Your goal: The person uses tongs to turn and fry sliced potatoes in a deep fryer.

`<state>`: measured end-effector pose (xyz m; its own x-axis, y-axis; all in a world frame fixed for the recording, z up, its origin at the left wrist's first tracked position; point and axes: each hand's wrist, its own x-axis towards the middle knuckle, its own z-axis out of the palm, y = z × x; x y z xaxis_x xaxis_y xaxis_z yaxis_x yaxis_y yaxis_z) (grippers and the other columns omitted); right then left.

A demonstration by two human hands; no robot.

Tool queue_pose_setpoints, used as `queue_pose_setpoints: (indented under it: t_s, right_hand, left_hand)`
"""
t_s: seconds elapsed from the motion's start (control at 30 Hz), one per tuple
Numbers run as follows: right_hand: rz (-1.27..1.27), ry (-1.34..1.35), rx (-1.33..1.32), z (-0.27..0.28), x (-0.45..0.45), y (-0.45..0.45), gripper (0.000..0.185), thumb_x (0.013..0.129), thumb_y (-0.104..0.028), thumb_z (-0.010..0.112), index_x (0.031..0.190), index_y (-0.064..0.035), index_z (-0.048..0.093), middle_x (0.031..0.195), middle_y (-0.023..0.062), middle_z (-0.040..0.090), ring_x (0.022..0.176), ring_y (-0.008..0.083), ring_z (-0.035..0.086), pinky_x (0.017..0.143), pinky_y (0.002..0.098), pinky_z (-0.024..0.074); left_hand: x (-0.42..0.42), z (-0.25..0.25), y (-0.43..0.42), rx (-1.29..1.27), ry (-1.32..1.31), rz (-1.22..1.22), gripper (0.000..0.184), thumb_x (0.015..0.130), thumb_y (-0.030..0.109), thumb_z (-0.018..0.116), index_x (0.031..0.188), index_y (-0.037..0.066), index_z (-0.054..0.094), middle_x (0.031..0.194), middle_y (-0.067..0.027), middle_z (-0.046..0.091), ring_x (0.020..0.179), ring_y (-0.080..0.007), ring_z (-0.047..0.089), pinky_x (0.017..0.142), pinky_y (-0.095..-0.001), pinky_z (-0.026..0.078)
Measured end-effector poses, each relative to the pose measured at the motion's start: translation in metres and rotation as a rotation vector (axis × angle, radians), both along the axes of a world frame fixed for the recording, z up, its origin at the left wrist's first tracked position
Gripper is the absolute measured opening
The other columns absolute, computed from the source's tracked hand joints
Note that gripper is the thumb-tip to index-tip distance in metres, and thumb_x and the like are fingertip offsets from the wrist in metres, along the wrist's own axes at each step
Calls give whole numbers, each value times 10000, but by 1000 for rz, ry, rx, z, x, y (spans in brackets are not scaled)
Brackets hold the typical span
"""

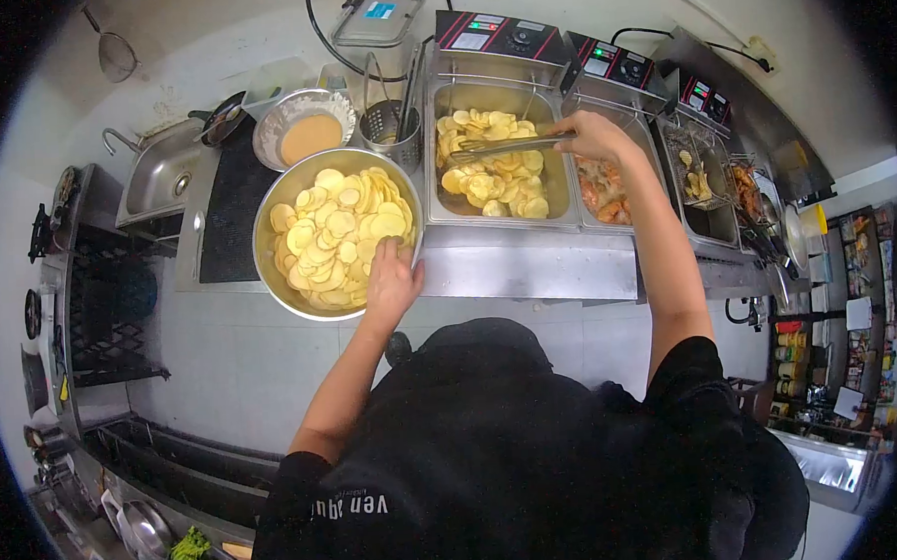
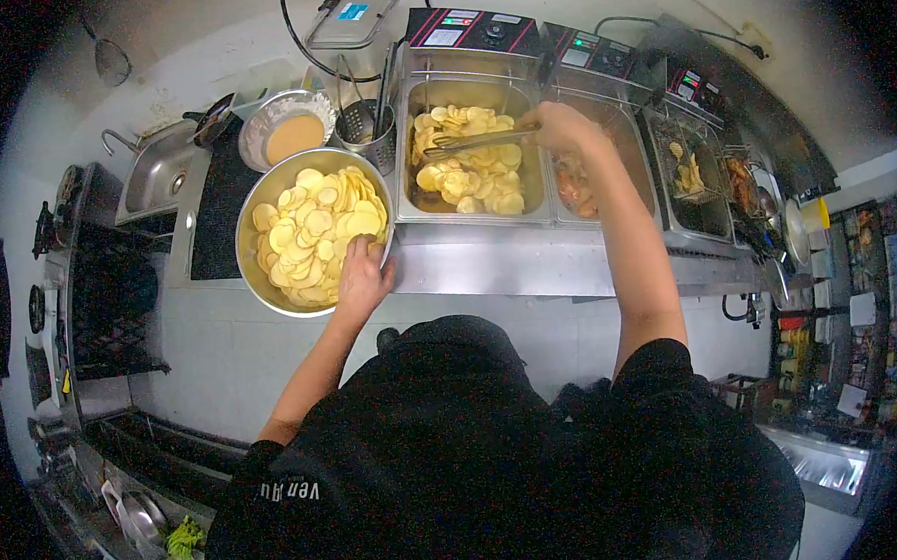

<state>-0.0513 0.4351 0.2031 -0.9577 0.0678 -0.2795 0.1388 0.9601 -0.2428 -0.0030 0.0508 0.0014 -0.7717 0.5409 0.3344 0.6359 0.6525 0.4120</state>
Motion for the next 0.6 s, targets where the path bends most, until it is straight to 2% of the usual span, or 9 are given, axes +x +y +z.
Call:
queue_pose_setpoints:
  t_s: [0.03, 0.17, 0.23, 0.37, 0.43, 0.6]
  right_hand:
    - [16, 5, 12, -2, -2, 1, 381, 832, -189, 755, 1209, -140, 723, 1074, 178, 734, 1003, 318, 701, 867, 395, 530]
    - [66, 61, 57, 3, 5, 3, 379, 831, -168, 756, 1208, -151, 724, 1094, 160, 737, 1016, 311, 701, 878, 384, 526]
    - [2, 117, -69, 22, 21, -3, 357, 840, -148, 741, 1196, -147, 727, 1114, 166, 729, 1025, 317, 697, 893, 384, 520]
    - [-97, 173, -58, 21, 49, 2, 329, 843, -203, 721, 1163, -133, 742, 1095, 174, 726, 1017, 360, 686, 899, 422, 528]
    - [-103, 279, 48, 30, 71, -10, 331, 846, -206, 716, 1167, -126, 737, 1117, 186, 713, 1036, 377, 672, 911, 427, 516]
    - [-253, 296, 19, 25, 117, 28, 309, 875, -189, 719, 1167, -90, 732, 1122, 172, 714, 1035, 370, 666, 897, 397, 501]
  left_hand:
    - [0, -1, 0, 11, 2, -5, 299, 816, 145, 710, 1015, -60, 622, 1147, -240, 565, 1126, -418, 532, 968, -486, 466]
    - [0, -3, -1, 17, 10, -9, 302, 816, 140, 711, 1020, -66, 625, 1144, -242, 563, 1141, -422, 529, 982, -486, 463]
    - [-1, -5, -2, 25, -4, -9, 304, 817, 139, 710, 1024, -66, 626, 1145, -243, 563, 1145, -423, 528, 984, -484, 463]
    - [-2, -6, -1, 29, 19, -18, 302, 815, 136, 710, 1025, -64, 629, 1135, -243, 562, 1135, -427, 529, 974, -484, 466]
    - [0, -1, -1, 21, 10, -22, 303, 814, 135, 709, 1027, -65, 630, 1129, -244, 562, 1124, -428, 530, 966, -485, 468]
    - [-1, -2, -1, 8, -25, -24, 313, 804, 136, 719, 1032, -58, 627, 1134, -261, 565, 1080, -436, 535, 946, -497, 462]
